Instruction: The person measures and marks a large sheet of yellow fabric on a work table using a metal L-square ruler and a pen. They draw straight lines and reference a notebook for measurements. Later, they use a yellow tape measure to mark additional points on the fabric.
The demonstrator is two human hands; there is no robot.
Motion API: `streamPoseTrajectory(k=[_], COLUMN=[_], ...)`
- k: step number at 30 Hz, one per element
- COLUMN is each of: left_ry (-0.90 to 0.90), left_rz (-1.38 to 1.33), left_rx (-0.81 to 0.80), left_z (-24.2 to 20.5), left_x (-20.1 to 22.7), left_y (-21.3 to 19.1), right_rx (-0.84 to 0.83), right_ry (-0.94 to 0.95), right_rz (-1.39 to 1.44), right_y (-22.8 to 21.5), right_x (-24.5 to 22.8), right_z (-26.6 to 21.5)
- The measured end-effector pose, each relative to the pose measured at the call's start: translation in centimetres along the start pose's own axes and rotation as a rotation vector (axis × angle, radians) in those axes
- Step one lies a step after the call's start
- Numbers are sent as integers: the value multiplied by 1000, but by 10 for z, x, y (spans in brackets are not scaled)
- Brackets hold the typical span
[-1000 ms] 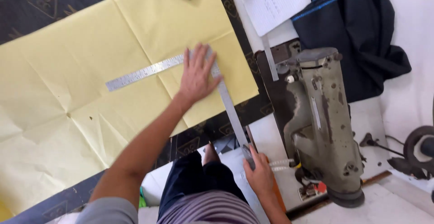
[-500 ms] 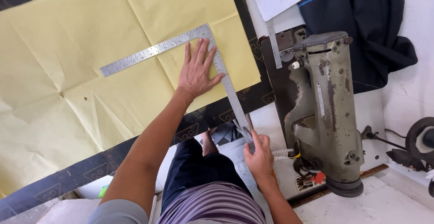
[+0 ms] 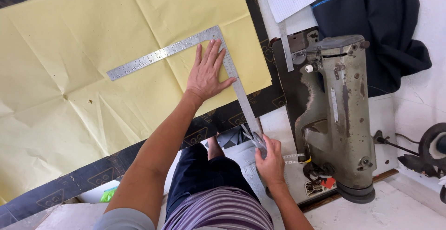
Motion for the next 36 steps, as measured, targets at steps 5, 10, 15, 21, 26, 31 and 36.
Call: streamPoseTrajectory(k=[5, 10, 15, 21, 26, 31, 36], left_ry=[12, 32, 50, 62, 63, 53, 42], left_rz=[-23, -42, -55, -123, -135, -131, -115], left_rx=[-10, 34, 119, 146, 139, 129, 94], left_z=[0, 0, 1, 5, 6, 7, 6], left_x=[-1, -1, -3, -6, -7, -10, -8], left_y=[-3, -1, -7, 3, 3, 6, 4], right_rx=[11, 151, 156, -132, -186, -214, -216], right_ry=[58, 370, 199, -11, -119, -195, -353], right_rz=[182, 548, 1283, 1295, 647, 525, 401], right_y=[-28, -79, -73, -86, -80, -72, -76], right_x=[-14, -48, -78, -193, -225, -230, -235], right_z=[9, 59, 188, 316, 360, 374, 373])
Point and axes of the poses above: each hand's wrist, its own z-axis towards the middle knuckle, its own y-axis out of the palm, x = y × z, the point moved 1 cm from there along z, towards the middle knuckle, and after that the axes turned 10 degrees about -x, right-handed, at the moved point
